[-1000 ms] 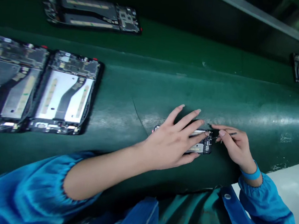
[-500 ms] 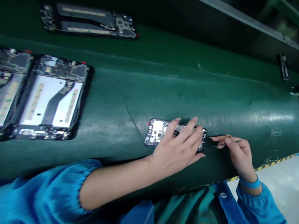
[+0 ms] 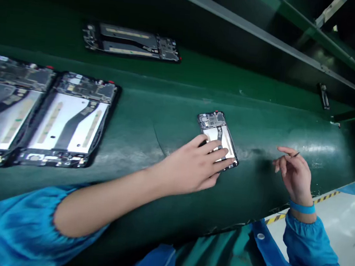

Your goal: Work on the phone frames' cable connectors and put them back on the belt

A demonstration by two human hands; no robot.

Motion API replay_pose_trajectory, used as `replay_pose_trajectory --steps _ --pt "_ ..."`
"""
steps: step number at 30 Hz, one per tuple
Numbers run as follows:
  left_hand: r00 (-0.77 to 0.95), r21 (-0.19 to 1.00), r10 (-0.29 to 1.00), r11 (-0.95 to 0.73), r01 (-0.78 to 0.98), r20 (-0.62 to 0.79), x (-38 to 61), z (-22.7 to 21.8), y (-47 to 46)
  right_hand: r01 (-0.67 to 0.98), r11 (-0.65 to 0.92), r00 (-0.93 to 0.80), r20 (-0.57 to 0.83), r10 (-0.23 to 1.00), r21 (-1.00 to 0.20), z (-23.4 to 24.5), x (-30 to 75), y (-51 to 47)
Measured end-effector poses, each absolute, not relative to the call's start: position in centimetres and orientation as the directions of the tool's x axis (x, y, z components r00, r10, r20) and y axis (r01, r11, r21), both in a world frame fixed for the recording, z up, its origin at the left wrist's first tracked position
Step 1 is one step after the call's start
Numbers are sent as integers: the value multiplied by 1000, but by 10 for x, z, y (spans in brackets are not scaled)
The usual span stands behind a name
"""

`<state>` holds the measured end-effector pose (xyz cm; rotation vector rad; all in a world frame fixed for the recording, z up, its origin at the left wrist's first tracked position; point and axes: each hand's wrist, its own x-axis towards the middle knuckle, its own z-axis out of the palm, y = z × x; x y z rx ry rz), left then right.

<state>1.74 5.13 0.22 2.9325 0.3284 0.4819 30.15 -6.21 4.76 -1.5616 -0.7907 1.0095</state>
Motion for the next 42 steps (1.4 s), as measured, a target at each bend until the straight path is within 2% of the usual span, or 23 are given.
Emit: replay_pose_trajectory --steps 3,5,7,12,15,18,20,23,27,32,38,40,42 --pt "930 197 232 -964 180 284 15 1 52 42 -350 419 -302 857 -936 45 298 -64" --pt "932 203 232 -963 179 278 17 2 51 206 -469 354 -381 854 -859 44 288 -64" --pt "927 226 259 -953 200 271 19 3 58 371 -515 251 -450 857 -773 44 273 -62" --pt "848 293 472 -868 401 241 19 0 108 534 -488 15 -569 822 -690 45 235 -55" --pt "865 314 471 -859 406 171 18 -1 119 699 -395 9 -545 838 -596 44 227 -51" --pt "834 299 536 -824 481 135 13 3 103 790 -354 80 -488 869 -501 43 234 -48" --pt "801 308 583 -793 526 132 8 4 85 753 -413 116 -514 850 -513 42 243 -47" --pt "768 341 627 -757 558 134 1 3 59 568 -596 126 -656 744 -567 40 254 -44" --pt "759 330 640 -747 577 123 -1 -2 44 407 -735 86 -778 622 -543 39 259 -33" --pt "768 324 627 -759 565 130 1 -4 45 334 -764 93 -788 609 -552 39 259 -20" --pt "766 323 627 -761 563 141 2 -4 44 331 -773 70 -802 593 -542 38 260 -15" --pt "766 365 633 -743 561 112 1 -2 47 321 -778 58 -809 585 -539 38 261 -14" --pt "780 457 623 -711 534 59 -2 2 55 308 -787 30 -821 569 -535 38 263 -13"
